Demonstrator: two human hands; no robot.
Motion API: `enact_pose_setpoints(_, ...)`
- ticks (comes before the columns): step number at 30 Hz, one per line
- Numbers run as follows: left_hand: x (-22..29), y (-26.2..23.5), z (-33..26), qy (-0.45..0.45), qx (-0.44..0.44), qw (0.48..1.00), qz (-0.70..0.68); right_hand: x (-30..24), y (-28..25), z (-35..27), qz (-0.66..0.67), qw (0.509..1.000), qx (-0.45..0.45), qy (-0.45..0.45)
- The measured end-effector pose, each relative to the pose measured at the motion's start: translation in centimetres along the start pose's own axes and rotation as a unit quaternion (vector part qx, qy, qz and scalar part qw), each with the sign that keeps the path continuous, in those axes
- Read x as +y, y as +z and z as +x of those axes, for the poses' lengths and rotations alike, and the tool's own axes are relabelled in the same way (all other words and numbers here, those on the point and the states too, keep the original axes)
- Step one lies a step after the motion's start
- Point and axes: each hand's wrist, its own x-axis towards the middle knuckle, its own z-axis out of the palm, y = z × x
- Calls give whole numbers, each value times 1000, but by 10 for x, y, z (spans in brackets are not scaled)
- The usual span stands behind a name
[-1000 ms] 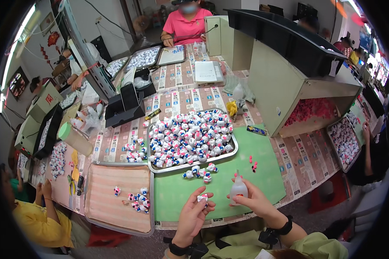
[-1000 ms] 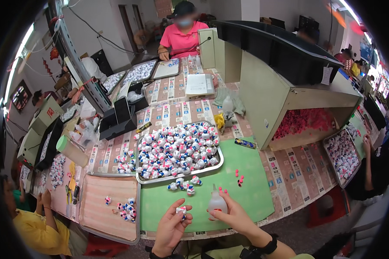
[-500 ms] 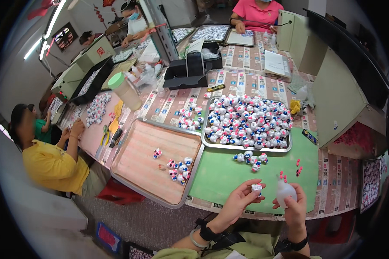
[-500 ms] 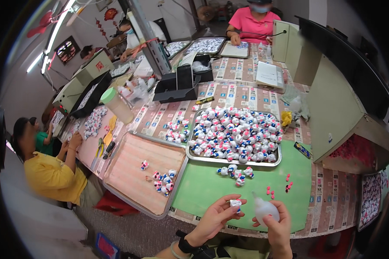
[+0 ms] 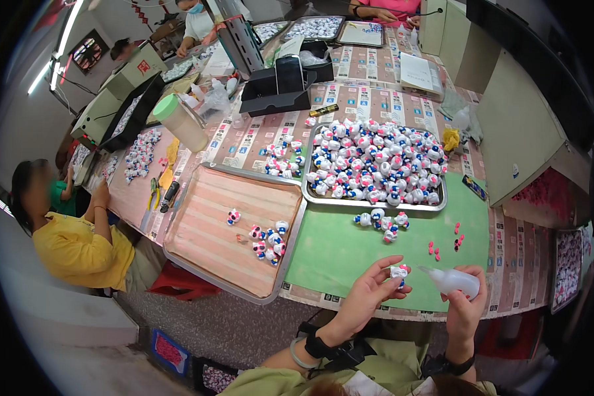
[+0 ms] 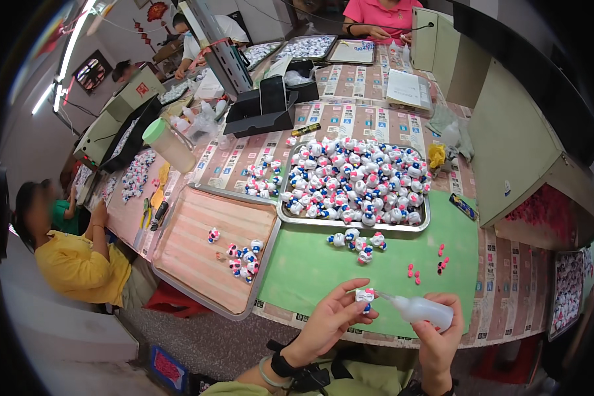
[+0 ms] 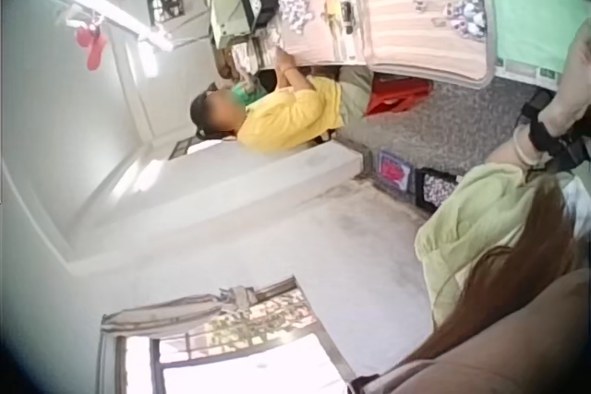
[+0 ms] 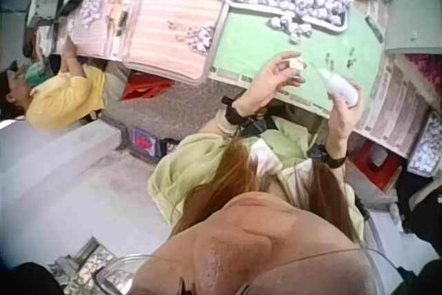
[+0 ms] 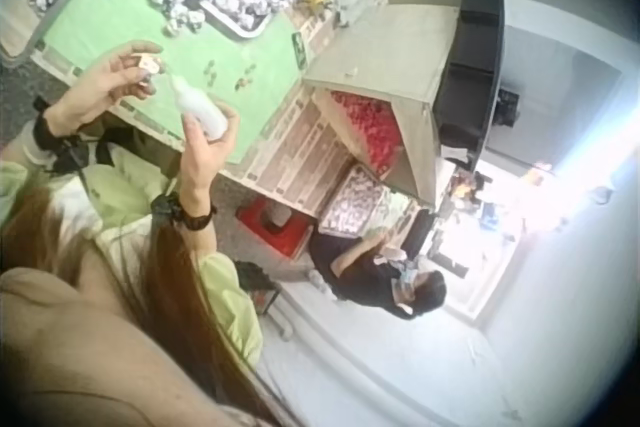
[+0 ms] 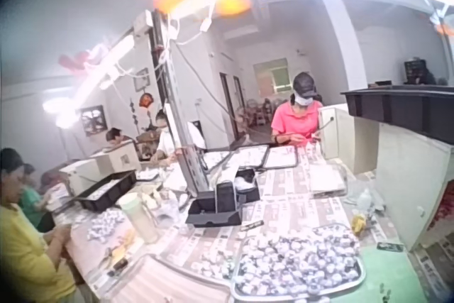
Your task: Apply adhesive to white cat figurines and attach small pink bows at an assembly station.
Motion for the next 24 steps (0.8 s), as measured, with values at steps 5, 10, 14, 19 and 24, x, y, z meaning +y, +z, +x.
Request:
enact_pose_setpoints(5, -1, 5, 1, 32, -7, 999, 30, -4, -3, -2, 17, 1000, 11, -12)
enact_pose_setpoints(10, -3, 9, 3, 10, 14, 1000, 24, -8, -5, -6, 1, 999, 29, -31)
enact_pose_setpoints(14, -4, 10, -3, 60, 41, 996, 46, -8, -1, -6, -31, 994, -6, -108)
enact_pose_setpoints(19, -6, 18, 2, 49, 52, 995, 64, -7, -9, -9, -144, 965, -18, -217)
enact_pose_setpoints(24, -8, 18, 0, 60, 57, 993, 82, -8, -12, -11, -223, 937, -43, -266)
